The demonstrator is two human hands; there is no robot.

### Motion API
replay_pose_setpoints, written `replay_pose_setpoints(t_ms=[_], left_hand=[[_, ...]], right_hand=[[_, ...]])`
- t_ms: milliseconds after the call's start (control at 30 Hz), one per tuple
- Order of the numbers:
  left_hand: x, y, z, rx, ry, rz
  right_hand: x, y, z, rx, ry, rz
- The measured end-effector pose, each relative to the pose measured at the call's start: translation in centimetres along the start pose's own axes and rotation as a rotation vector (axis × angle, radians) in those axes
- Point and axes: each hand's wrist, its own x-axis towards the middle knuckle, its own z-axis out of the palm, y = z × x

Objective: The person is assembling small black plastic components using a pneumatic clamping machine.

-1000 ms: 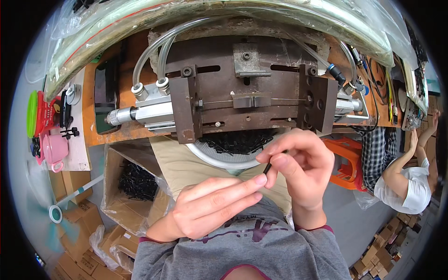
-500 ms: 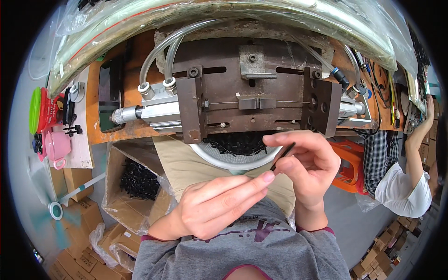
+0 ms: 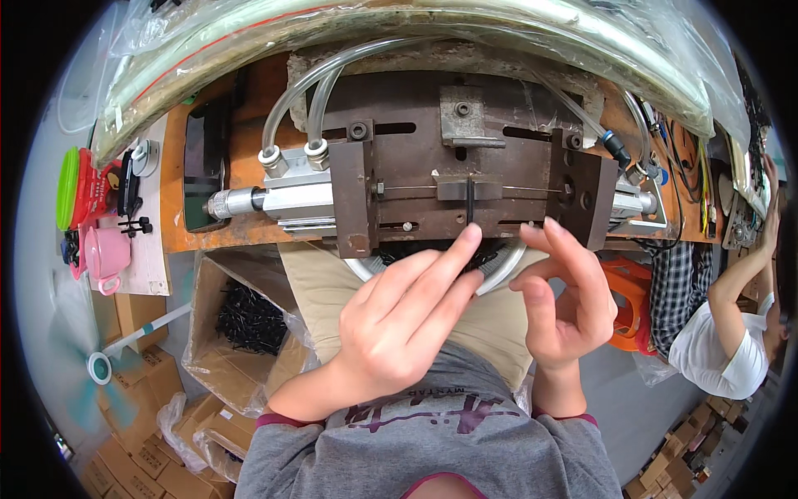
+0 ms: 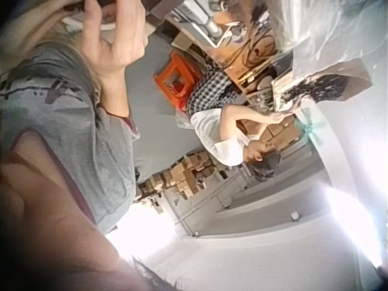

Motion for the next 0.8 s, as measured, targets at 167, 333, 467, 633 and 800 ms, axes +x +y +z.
replay_pose_setpoints(t_ms=[167,333,467,633,800], left_hand=[[0.6,-0.4,2.1,0.139,0.023,-0.002],[1.7,-0.6,1.5,0.171,-0.049,-0.018],[1.6,-0.4,1.1,0.178,-0.084,-0.046],[1.6,-0.3,1.0,0.179,-0.074,-0.05],[1.7,-0.4,1.1,0.164,-0.064,-0.032]], right_hand=[[-0.5,-0.2,-0.2,-0.109,-0.004,-0.113],[0.0,0.1,-0.6,-0.109,-0.05,-0.209],[0.6,-0.3,-1.1,-0.094,-0.055,-0.206],[2.4,-1.1,-2.1,-0.013,-0.044,-0.151],[7.6,-3.2,-2.7,-0.067,0.014,-0.19]])
